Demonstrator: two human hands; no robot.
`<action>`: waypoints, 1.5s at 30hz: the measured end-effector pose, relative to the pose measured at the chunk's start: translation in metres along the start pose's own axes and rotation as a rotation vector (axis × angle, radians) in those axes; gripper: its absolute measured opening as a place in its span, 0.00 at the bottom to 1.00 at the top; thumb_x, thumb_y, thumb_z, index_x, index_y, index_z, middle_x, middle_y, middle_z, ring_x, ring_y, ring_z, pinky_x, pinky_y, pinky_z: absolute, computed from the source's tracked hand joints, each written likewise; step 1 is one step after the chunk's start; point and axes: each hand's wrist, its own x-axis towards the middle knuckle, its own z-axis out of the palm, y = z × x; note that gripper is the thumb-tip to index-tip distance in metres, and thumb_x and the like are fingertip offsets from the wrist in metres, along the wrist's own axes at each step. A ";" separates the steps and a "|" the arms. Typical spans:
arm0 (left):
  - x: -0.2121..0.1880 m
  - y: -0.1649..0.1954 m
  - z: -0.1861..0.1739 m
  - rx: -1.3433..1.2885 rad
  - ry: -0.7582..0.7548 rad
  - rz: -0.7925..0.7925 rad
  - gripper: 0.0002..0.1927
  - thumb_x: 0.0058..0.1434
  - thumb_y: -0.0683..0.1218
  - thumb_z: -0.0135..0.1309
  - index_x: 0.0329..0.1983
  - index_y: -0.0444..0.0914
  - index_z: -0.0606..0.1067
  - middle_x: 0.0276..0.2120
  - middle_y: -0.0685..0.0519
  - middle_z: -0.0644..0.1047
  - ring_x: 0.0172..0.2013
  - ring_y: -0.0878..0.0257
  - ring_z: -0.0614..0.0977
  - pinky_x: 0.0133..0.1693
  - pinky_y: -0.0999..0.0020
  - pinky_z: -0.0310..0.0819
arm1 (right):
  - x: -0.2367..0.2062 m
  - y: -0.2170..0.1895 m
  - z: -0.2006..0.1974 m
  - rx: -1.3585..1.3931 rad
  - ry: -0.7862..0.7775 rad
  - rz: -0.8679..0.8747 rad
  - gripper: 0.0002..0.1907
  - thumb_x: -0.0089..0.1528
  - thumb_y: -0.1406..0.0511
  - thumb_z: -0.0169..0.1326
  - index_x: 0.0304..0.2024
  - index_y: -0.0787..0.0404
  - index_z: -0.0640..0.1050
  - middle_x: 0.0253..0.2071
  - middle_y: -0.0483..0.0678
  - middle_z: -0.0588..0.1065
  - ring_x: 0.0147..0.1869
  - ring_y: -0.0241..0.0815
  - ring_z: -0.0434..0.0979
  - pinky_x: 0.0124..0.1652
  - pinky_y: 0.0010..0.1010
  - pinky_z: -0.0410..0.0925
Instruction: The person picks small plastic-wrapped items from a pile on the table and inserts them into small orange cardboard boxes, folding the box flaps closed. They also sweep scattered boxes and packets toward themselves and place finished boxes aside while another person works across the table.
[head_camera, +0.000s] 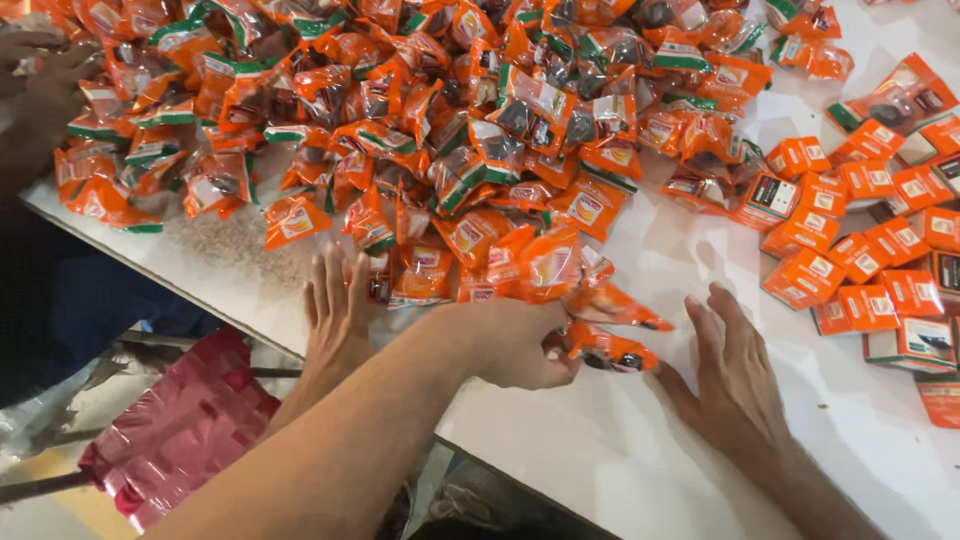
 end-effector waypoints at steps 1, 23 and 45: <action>0.000 0.009 0.003 0.015 -0.020 0.043 0.23 0.57 0.62 0.53 0.44 0.41 0.77 0.37 0.46 0.82 0.40 0.50 0.84 0.44 0.53 0.76 | 0.000 -0.001 0.000 0.031 0.025 -0.007 0.54 0.49 0.60 0.67 0.70 0.64 0.53 0.69 0.70 0.56 0.70 0.73 0.62 0.64 0.56 0.61; -0.018 -0.076 0.060 0.353 1.026 0.311 0.57 0.57 0.73 0.57 0.77 0.36 0.52 0.76 0.33 0.48 0.77 0.35 0.45 0.71 0.28 0.33 | -0.030 0.018 -0.055 0.227 -0.071 0.230 0.58 0.52 0.40 0.55 0.76 0.62 0.54 0.76 0.68 0.50 0.77 0.74 0.50 0.69 0.60 0.49; 0.025 -0.155 -0.041 0.326 1.207 0.658 0.31 0.65 0.42 0.58 0.70 0.44 0.63 0.71 0.50 0.66 0.74 0.51 0.67 0.74 0.50 0.59 | 0.030 0.012 0.026 0.012 0.086 0.082 0.51 0.63 0.48 0.53 0.77 0.66 0.47 0.76 0.77 0.45 0.81 0.75 0.42 0.70 0.69 0.45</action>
